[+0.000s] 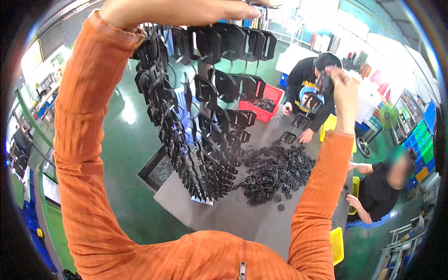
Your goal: The person attaches small plastic pieces onto a circular metal stand, handling them one at a time and sliding them onto the radial arms. They then lift the completed assembly and place it onto a vertical storage rack.
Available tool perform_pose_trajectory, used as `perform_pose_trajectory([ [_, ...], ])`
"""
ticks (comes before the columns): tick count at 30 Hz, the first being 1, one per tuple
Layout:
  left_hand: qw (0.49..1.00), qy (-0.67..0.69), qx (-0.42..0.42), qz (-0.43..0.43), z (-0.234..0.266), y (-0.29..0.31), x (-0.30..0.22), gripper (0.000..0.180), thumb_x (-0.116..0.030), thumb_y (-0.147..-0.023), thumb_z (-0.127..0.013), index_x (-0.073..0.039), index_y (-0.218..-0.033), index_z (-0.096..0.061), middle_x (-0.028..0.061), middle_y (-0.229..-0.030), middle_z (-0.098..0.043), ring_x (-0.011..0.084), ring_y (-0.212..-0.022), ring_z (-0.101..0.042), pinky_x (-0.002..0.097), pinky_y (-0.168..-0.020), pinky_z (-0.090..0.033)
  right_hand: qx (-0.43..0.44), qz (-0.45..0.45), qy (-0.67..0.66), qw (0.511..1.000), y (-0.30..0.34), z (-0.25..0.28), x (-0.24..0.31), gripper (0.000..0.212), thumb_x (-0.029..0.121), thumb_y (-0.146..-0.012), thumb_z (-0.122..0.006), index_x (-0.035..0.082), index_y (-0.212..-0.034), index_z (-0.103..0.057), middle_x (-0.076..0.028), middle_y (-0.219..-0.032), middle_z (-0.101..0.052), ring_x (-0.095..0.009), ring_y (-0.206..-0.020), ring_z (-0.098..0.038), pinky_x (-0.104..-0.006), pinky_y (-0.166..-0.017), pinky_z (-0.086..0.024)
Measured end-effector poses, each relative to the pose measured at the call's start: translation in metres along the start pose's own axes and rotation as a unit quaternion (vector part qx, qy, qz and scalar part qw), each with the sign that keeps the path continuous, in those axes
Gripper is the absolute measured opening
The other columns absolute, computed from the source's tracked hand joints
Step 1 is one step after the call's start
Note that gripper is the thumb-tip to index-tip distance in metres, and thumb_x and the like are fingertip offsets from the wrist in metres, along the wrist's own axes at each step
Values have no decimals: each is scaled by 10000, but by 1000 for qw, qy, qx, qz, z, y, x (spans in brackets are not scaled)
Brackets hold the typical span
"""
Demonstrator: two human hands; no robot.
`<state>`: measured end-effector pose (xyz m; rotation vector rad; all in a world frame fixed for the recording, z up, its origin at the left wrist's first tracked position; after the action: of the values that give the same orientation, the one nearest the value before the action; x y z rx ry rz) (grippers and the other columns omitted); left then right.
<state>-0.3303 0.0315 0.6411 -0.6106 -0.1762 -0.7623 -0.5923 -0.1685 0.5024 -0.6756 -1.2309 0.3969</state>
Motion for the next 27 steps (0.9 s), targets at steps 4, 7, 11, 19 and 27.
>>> perform_pose_trajectory([
  [4, 998, -8, 30, 62, 10, 1, -6, 432, -289, -873, -577, 15, -1180, -585, 182, -1120, -566, 297, -971, -577, 362, -814, -472, -52, -13, 250, 967, 24, 2, -78, 235, 236, -870, -560, 51, -941, -685, -165, -910, -677, -284, -824, -662, -382, -751, -485],
  [7, 992, 3, 77, 97, 7, -7, 7, 497, -338, -871, -590, 15, -1220, -551, 193, -1162, -547, 301, -1005, -571, 363, -836, -476, 19, -24, 391, 920, 45, -10, -111, 254, 236, -834, -593, 58, -1000, -666, -184, -959, -662, -350, -899, -636, -419, -820, -480],
  [11, 990, 134, 53, -8, 6, -5, 17, 584, -357, -853, -626, -4, -1294, -476, 200, -1215, -533, 285, -1083, -556, 375, -916, -468, 103, 61, 62, 991, 43, -56, 19, 287, 123, -849, -594, -37, -1087, -605, -171, -959, -674, -241, -901, -660, -307, -794, -496],
  [19, 988, 131, 0, -86, 4, -2, 4, 416, -278, -836, -663, -34, -1168, -606, 159, -1124, -611, 258, -988, -605, 344, -859, -490, 157, 92, -187, 965, 53, -88, 178, 259, 193, -859, -622, -22, -995, -671, -48, -768, -655, -101, -673, -585, -241, -639, -469],
  [27, 992, 84, -23, -87, 1, -5, 5, 407, -314, -856, -633, -9, -1125, -630, 179, -1102, -630, 272, -935, -635, 343, -814, -511, 124, 100, -146, 976, 41, -74, 161, 216, 163, -861, -615, -8, -981, -672, -56, -913, -681, -100, -752, -631, -203, -633, -448],
])
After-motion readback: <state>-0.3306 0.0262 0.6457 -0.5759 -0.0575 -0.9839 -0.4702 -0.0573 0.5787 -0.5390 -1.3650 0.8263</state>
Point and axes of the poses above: each hand's wrist, its own y-axis away from the middle knuckle, its own z-axis out of the back of the hand, x = y × z, the point moved 7 cm from there along -y, towards the middle knuckle
